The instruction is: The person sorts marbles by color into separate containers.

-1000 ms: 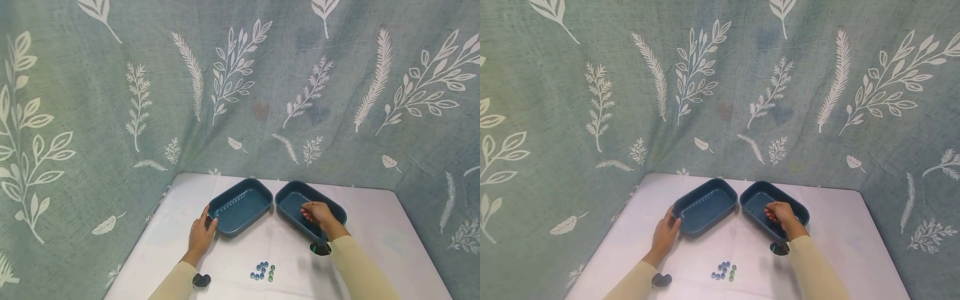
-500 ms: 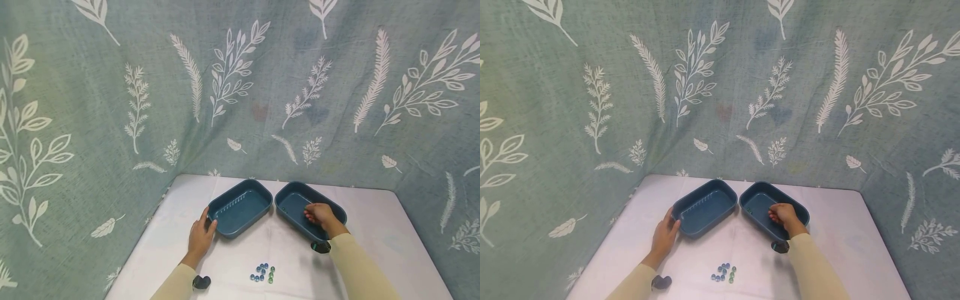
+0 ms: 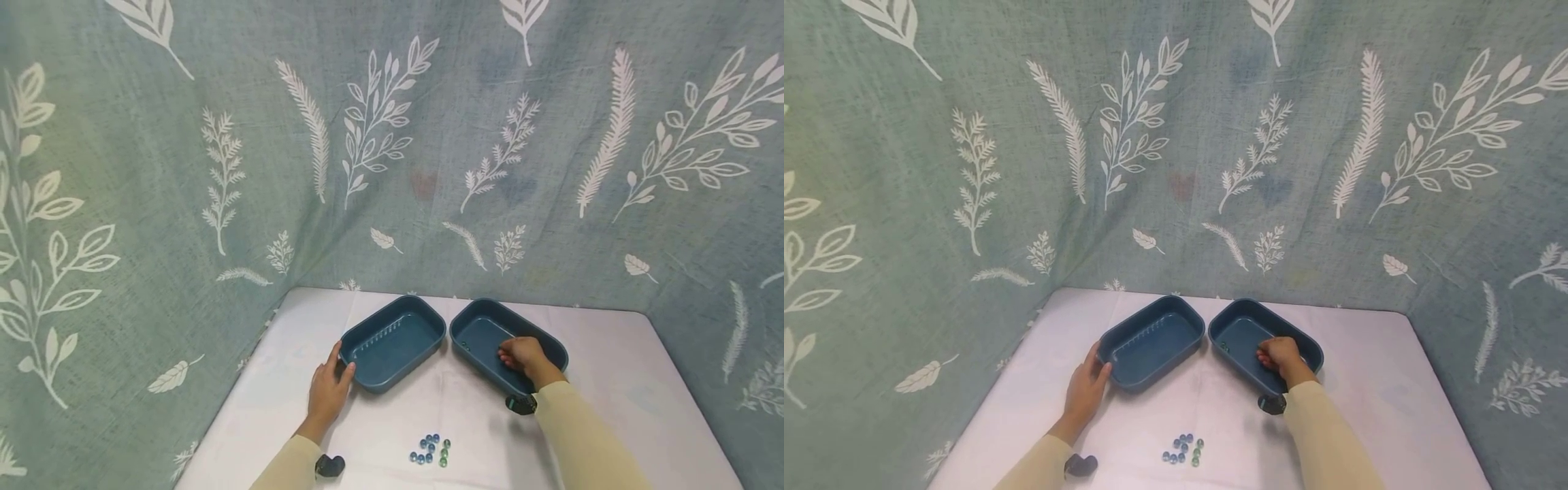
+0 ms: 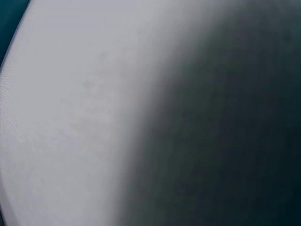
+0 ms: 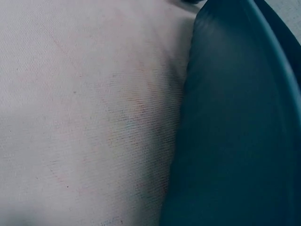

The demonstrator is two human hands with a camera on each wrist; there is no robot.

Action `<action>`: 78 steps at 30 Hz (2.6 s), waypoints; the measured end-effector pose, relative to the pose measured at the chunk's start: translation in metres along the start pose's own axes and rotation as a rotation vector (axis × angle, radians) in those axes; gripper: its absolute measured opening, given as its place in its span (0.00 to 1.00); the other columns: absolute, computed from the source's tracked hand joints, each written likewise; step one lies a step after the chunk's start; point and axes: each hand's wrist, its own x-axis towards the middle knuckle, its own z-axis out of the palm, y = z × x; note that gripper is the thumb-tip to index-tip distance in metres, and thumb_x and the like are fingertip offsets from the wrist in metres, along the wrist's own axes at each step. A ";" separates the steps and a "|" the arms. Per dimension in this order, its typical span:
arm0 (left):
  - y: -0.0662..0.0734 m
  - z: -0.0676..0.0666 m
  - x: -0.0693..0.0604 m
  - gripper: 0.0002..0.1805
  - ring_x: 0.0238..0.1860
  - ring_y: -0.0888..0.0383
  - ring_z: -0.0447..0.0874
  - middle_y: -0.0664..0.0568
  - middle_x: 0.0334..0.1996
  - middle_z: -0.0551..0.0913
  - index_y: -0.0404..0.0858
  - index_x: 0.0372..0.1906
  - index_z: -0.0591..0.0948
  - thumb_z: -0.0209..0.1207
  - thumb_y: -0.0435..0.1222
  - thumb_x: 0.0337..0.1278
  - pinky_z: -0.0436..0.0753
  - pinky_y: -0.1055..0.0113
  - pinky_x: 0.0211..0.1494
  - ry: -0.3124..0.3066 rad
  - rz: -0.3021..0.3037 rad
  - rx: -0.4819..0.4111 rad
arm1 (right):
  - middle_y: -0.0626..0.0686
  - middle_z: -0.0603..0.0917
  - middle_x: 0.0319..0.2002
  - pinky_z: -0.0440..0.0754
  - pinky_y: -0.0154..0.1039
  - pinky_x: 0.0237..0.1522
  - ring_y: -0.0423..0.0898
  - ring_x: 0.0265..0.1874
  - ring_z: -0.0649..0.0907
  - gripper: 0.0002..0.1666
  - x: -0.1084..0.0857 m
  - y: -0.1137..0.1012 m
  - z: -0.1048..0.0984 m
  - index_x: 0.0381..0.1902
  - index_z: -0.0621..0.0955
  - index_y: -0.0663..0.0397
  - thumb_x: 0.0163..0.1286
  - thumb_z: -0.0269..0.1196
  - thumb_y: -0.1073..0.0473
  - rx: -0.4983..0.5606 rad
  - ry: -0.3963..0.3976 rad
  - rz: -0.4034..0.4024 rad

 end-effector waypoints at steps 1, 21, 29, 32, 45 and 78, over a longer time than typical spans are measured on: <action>0.001 0.000 0.000 0.35 0.58 0.37 0.73 0.43 0.65 0.73 0.55 0.75 0.59 0.49 0.59 0.67 0.69 0.40 0.58 0.000 0.002 -0.002 | 0.50 0.82 0.22 0.79 0.31 0.22 0.37 0.17 0.80 0.07 0.000 0.001 0.000 0.41 0.76 0.72 0.70 0.55 0.70 -0.005 0.005 0.004; 0.001 0.001 -0.001 0.35 0.64 0.36 0.67 0.44 0.68 0.70 0.57 0.76 0.57 0.49 0.60 0.67 0.60 0.39 0.66 -0.023 -0.028 -0.011 | 0.50 0.82 0.22 0.80 0.31 0.22 0.38 0.18 0.80 0.06 0.001 0.000 0.001 0.41 0.75 0.70 0.71 0.54 0.70 -0.030 0.024 0.024; -0.005 0.001 0.002 0.35 0.61 0.36 0.70 0.43 0.66 0.72 0.58 0.76 0.56 0.49 0.60 0.67 0.67 0.37 0.59 -0.005 -0.032 0.015 | 0.53 0.82 0.26 0.80 0.33 0.24 0.40 0.20 0.81 0.09 0.000 -0.002 0.001 0.44 0.76 0.73 0.70 0.54 0.70 -0.070 0.007 0.005; -0.007 -0.001 0.002 0.35 0.63 0.35 0.68 0.43 0.66 0.71 0.58 0.76 0.56 0.49 0.59 0.68 0.65 0.36 0.61 -0.007 -0.036 0.014 | 0.53 0.82 0.25 0.80 0.33 0.23 0.40 0.20 0.80 0.10 0.001 -0.003 -0.002 0.44 0.77 0.74 0.69 0.55 0.70 -0.096 0.002 -0.021; -0.005 -0.001 -0.002 0.35 0.60 0.35 0.70 0.41 0.64 0.73 0.58 0.76 0.57 0.50 0.59 0.67 0.67 0.37 0.59 0.004 -0.012 -0.016 | 0.56 0.83 0.33 0.81 0.35 0.29 0.41 0.25 0.81 0.18 -0.023 -0.021 -0.015 0.54 0.74 0.76 0.73 0.55 0.65 -0.170 -0.039 -0.110; -0.001 -0.001 0.001 0.36 0.65 0.36 0.67 0.45 0.67 0.70 0.58 0.76 0.57 0.48 0.60 0.67 0.61 0.38 0.66 -0.034 -0.020 -0.016 | 0.59 0.83 0.37 0.82 0.35 0.32 0.44 0.29 0.81 0.22 -0.135 0.028 0.019 0.56 0.73 0.73 0.71 0.60 0.62 0.154 -0.105 -0.113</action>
